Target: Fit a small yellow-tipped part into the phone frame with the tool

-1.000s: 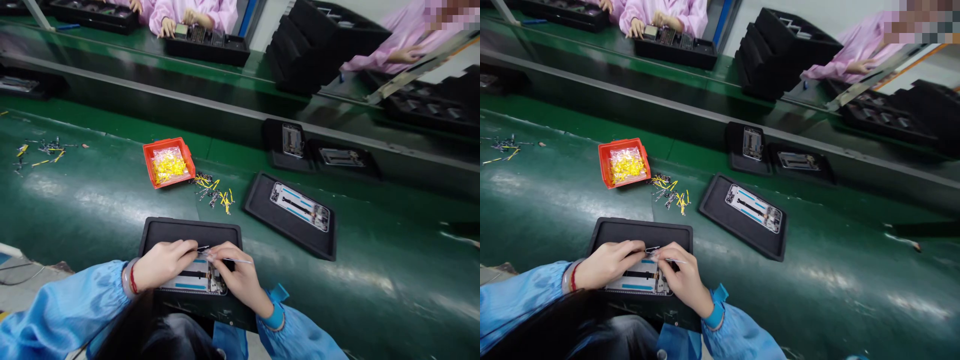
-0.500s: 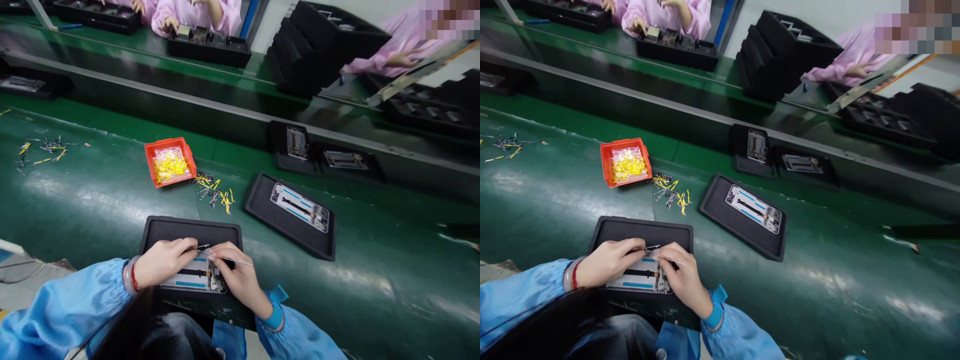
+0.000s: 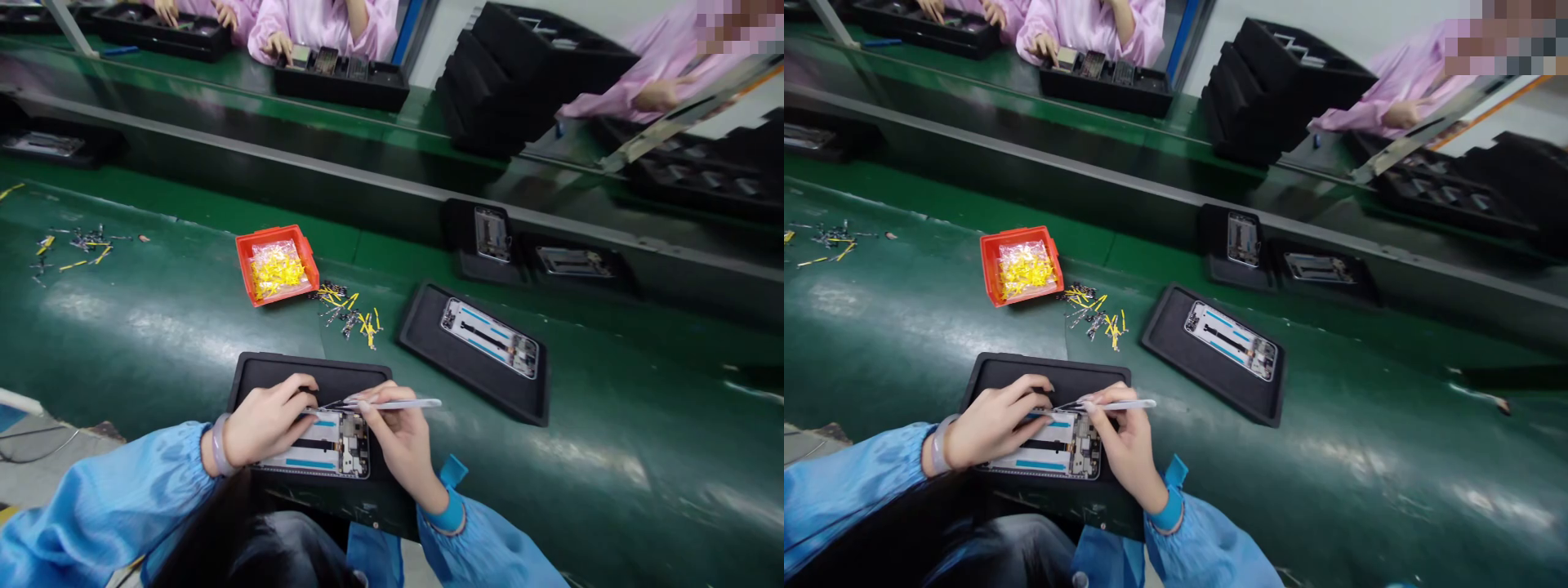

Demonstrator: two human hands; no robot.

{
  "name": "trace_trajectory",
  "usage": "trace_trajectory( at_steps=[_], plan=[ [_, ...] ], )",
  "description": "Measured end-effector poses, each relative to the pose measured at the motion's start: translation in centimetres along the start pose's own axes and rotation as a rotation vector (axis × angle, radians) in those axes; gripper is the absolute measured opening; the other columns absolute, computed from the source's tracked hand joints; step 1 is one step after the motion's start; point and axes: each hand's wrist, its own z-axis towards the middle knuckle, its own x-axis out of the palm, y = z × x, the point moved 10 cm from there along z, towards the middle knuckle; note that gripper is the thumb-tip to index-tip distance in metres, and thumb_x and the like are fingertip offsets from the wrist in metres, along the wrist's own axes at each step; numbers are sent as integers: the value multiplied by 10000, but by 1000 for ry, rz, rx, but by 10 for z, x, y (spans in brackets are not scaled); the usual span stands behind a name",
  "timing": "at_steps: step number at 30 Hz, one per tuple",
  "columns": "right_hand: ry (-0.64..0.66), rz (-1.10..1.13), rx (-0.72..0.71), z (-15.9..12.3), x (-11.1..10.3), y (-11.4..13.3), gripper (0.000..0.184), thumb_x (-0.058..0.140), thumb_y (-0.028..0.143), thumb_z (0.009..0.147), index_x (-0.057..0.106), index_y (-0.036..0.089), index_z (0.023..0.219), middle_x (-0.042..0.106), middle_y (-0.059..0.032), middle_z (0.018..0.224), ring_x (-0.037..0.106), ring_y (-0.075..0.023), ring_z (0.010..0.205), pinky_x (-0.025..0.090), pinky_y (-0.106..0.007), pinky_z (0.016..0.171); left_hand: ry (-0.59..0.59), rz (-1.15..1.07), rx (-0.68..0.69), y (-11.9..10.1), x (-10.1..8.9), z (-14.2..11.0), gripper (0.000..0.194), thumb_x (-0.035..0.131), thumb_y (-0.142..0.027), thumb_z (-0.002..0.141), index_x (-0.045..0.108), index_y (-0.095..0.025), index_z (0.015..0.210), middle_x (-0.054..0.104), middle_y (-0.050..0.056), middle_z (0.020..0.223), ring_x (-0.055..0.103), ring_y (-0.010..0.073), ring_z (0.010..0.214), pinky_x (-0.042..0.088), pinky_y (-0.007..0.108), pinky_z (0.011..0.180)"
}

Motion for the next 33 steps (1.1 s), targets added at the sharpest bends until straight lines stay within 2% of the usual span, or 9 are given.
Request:
trace_trajectory(
  at_steps=[3, 8, 12, 16, 20, 25, 29, 33],
  plan=[
    [-50, 79, 54, 0, -3, -6, 87, 666, 279, 879, 580, 265, 867, 607, 31, 800, 680, -132, 763, 554, -209, 657, -1, -20, -4, 1, 1, 0, 348, 287, -284, 1001, 610, -161, 963, 614, 81, 1042, 644, 112, 728, 533, 197, 602],
    [-73, 86, 53, -1, -5, -6, 109, 693, 299, 859, 593, 256, 853, 628, 33, 789, 687, -122, 761, 556, -179, 654, -6, -6, 50, -5, 1, 2, 353, 285, -174, 985, 635, -177, 944, 631, 56, 1043, 632, 91, 739, 516, 175, 681],
    [-105, 122, 58, -1, -8, -8, 114, 701, 293, 853, 593, 260, 868, 630, 37, 784, 691, -125, 751, 567, -188, 660, -20, 30, 96, -13, -1, 2, 331, 285, -116, 947, 614, -144, 915, 649, 65, 943, 632, 134, 744, 515, 207, 638],
    [-104, 150, 71, -1, -9, -10, 114, 701, 271, 855, 592, 259, 881, 641, 37, 787, 691, -117, 755, 568, -182, 673, -36, 91, 131, -19, -2, 0, 322, 300, -42, 874, 602, -136, 938, 644, 69, 900, 606, 137, 677, 506, 221, 611],
    [-62, 143, 3, -3, -6, 0, 89, 668, 225, 880, 591, 258, 909, 645, 28, 798, 694, -128, 762, 574, -219, 696, -66, 45, 112, -15, -4, 0, 318, 307, -44, 873, 609, -130, 928, 617, 83, 935, 604, 135, 700, 509, 226, 625],
    [19, -47, -220, -11, 1, 25, 168, 644, 124, 869, 603, 260, 958, 677, -5, 801, 683, -164, 747, 576, -279, 674, -13, -52, 39, -3, 6, 2, 280, 353, -63, 872, 622, -140, 893, 579, 80, 968, 553, 110, 623, 499, 241, 619],
    [95, -230, -218, -12, 10, 23, 188, 625, 68, 845, 615, 238, 923, 692, -33, 792, 678, -187, 722, 571, -295, 639, 35, -96, 18, 0, 12, 2, 278, 372, -51, 848, 626, -141, 913, 564, 76, 951, 540, 121, 643, 495, 249, 636],
    [130, -294, -227, -11, 15, 22, 194, 596, 48, 847, 614, 231, 908, 694, -36, 796, 677, -182, 721, 567, -282, 636, 39, -151, -14, 2, 12, 1, 267, 387, -72, 871, 636, -144, 938, 549, 75, 970, 536, 114, 649, 498, 243, 665]
  ],
)
